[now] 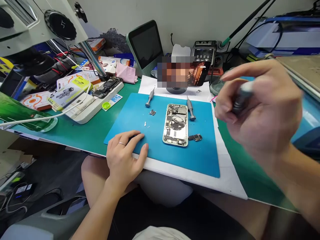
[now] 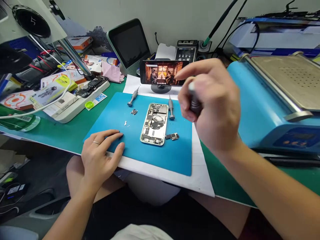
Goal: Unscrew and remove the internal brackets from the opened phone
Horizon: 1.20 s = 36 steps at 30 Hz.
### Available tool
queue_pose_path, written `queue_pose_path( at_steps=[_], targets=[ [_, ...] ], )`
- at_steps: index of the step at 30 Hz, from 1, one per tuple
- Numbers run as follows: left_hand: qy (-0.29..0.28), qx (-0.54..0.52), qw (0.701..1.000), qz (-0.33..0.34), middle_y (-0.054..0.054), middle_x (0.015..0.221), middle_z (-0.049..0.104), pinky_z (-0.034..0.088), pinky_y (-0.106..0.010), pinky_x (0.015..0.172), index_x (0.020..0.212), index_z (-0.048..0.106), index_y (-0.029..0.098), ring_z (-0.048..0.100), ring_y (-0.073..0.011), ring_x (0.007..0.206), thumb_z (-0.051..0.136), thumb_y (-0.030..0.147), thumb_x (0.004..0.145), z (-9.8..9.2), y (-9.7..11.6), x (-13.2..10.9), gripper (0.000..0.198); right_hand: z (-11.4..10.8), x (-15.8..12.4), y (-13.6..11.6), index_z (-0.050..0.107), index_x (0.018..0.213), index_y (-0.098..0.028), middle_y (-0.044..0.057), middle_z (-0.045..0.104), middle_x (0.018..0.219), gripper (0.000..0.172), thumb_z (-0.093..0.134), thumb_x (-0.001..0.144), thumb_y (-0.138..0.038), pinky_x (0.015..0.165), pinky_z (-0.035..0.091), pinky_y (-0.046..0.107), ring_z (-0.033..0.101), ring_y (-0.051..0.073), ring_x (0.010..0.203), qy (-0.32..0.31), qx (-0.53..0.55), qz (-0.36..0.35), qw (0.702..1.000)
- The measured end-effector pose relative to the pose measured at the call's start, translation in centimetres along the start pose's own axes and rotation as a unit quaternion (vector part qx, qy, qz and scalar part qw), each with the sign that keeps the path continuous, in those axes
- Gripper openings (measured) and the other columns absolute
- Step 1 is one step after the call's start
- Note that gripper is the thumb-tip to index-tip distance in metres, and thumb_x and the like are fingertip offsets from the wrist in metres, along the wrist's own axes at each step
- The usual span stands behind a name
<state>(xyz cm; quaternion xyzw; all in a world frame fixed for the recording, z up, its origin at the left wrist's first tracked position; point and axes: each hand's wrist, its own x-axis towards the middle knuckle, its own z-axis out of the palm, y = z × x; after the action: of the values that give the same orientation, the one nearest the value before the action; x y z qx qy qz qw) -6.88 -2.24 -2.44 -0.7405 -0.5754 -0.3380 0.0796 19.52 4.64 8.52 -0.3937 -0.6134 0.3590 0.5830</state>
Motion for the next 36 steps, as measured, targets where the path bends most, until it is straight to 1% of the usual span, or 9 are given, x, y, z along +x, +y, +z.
queue_pose_path(
  at_steps=[3, 5, 7, 12, 16, 18, 23, 29, 36],
  targets=[
    [-0.001, -0.002, 1.0, 0.002, -0.006, 0.119, 0.075, 0.046, -0.044, 0.095, 0.114, 0.074, 0.024, 0.067, -0.028, 0.109, 0.065, 0.03, 0.097, -0.1, 0.0, 0.0, 0.02, -2.2, -0.1, 0.4, 0.075, 0.096, -0.028, -0.001, 0.062, 0.068, 0.013, 0.067, 0.094, -0.038, 0.051, 0.031, 0.033, 0.045, 0.015, 0.051, -0.151, -0.194, -0.061, 0.967],
    [-0.001, 0.0, 1.0, -0.001, -0.006, 0.118, 0.075, 0.046, -0.044, 0.095, 0.113, 0.075, 0.024, 0.067, -0.0282, 0.109, 0.066, 0.03, 0.097, 0.0, 0.1, 0.0, 0.019, -3.6, -0.3, 1.7, 0.077, 0.095, -0.029, -0.001, 0.068, 0.068, 0.015, 0.069, 0.094, -0.041, 0.053, 0.034, 0.033, 0.048, 0.014, 0.049, -0.185, -0.266, -0.099, 0.941],
    [-0.002, 0.002, 1.0, -0.007, -0.006, 0.118, 0.075, 0.046, -0.044, 0.095, 0.113, 0.075, 0.024, 0.067, -0.0285, 0.109, 0.066, 0.03, 0.097, 0.2, 0.2, 0.1, 0.019, -4.7, -0.4, 3.3, 0.078, 0.096, -0.029, 0.0, 0.07, 0.069, 0.02, 0.067, 0.095, -0.045, 0.053, 0.037, 0.033, 0.053, 0.016, 0.05, -0.206, -0.298, -0.096, 0.927],
    [-0.017, -0.003, 1.0, -0.022, -0.008, 0.12, 0.074, 0.046, -0.048, 0.099, 0.112, 0.075, 0.023, 0.065, -0.0299, 0.111, 0.065, 0.031, 0.098, -0.4, 0.3, 0.3, 0.019, -5.9, -0.5, 6.1, 0.081, 0.102, -0.032, 0.003, 0.08, 0.089, 0.029, 0.079, 0.083, -0.054, 0.052, 0.037, 0.033, 0.06, 0.02, 0.055, -0.351, -0.302, -0.036, 0.886],
    [-0.096, -0.073, 0.993, -0.016, -0.003, 0.125, 0.072, 0.052, -0.038, 0.1, 0.12, 0.071, 0.026, 0.066, -0.0228, 0.116, 0.062, 0.03, 0.101, -2.1, 1.5, 0.7, 0.021, -5.9, -0.6, 6.4, 0.082, 0.095, -0.033, 0.002, 0.077, 0.083, 0.018, 0.078, 0.085, -0.047, 0.053, 0.036, 0.032, 0.063, 0.022, 0.061, -0.38, -0.289, -0.002, 0.879],
    [-0.092, -0.143, 0.985, -0.008, -0.005, 0.125, 0.071, 0.051, -0.036, 0.1, 0.121, 0.07, 0.024, 0.066, -0.0211, 0.116, 0.063, 0.025, 0.101, -2.5, 2.5, 1.0, 0.021, -5.8, -0.7, 6.5, 0.081, 0.094, -0.033, 0.003, 0.076, 0.082, 0.018, 0.074, 0.087, -0.047, 0.054, 0.038, 0.032, 0.064, 0.023, 0.063, -0.389, -0.292, -0.003, 0.874],
    [-0.132, -0.165, 0.969, 0.127, -0.008, 0.106, 0.072, 0.052, -0.036, 0.082, 0.115, 0.069, 0.018, 0.063, -0.0192, 0.092, 0.063, 0.021, 0.1, -1.3, 3.7, 2.3, 0.017, -6.0, -1.0, 6.9, 0.078, 0.099, -0.031, 0.004, 0.077, 0.084, 0.027, 0.067, 0.092, -0.054, 0.056, 0.044, 0.034, 0.066, 0.025, 0.065, -0.392, -0.314, -0.011, 0.864],
    [-0.163, -0.158, 0.926, 0.303, -0.007, 0.088, 0.072, 0.045, -0.036, 0.062, 0.116, 0.069, 0.009, 0.058, -0.018, 0.07, 0.065, 0.013, 0.096, -0.8, 2.7, 3.8, 0.021, -6.1, -1.3, 5.7, 0.076, 0.099, -0.032, 0.003, 0.075, 0.077, 0.014, 0.065, 0.097, -0.041, 0.052, 0.045, 0.034, 0.066, 0.023, 0.06, -0.411, -0.272, 0.016, 0.87],
    [-0.196, -0.158, 0.898, 0.36, -0.01, 0.115, 0.071, 0.051, -0.04, 0.082, 0.134, 0.064, 0.007, 0.064, -0.0235, 0.099, 0.066, 0.017, 0.098, 0.0, 1.7, 4.4, 0.038, -5.6, -1.0, 4.9, 0.078, 0.119, -0.033, 0.005, 0.079, 0.085, 0.028, 0.069, 0.095, -0.046, 0.049, 0.049, 0.035, 0.072, 0.025, 0.064, -0.373, -0.312, 0.033, 0.873]
  ],
)
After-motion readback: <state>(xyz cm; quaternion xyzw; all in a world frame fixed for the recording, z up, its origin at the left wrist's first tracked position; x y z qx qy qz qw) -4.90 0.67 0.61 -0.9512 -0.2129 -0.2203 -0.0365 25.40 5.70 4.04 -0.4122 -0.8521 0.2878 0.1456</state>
